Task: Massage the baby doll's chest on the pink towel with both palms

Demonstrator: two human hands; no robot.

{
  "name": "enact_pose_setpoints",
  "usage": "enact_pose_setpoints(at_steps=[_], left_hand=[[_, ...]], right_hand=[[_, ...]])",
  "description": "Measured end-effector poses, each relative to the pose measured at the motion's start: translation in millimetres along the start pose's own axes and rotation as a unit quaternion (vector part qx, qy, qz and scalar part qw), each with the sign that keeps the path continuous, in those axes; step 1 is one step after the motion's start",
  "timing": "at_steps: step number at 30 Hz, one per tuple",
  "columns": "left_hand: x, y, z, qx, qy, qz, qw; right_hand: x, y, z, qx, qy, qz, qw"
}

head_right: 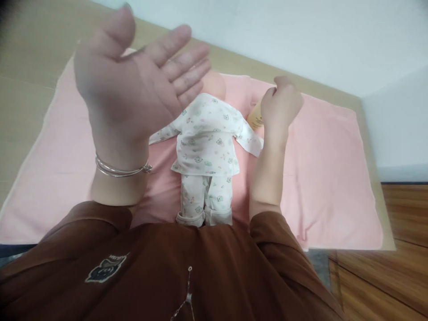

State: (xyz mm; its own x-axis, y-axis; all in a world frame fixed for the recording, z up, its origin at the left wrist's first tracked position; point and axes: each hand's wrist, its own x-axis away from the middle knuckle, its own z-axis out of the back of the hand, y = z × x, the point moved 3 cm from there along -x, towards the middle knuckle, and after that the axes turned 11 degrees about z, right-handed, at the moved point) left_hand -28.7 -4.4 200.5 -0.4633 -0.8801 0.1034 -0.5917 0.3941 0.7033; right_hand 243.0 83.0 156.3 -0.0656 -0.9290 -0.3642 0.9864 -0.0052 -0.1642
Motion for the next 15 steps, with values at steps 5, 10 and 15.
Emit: enact_pose_setpoints(at_steps=[5, 10, 15], left_hand=[[-6, -28, -15.9, 0.017, 0.077, 0.078, 0.994], [-1, -47, -35.0, 0.035, 0.058, 0.136, 0.988], [19, -48, -55.2, 0.049, -0.002, 0.120, 0.992]], right_hand=[[4, -1, -3, -0.100, -0.004, 0.020, 0.995], [17, 0, 15, -0.296, 0.057, 0.032, 0.953], [66, -58, 45, -0.401, 0.039, 0.204, 0.892]])
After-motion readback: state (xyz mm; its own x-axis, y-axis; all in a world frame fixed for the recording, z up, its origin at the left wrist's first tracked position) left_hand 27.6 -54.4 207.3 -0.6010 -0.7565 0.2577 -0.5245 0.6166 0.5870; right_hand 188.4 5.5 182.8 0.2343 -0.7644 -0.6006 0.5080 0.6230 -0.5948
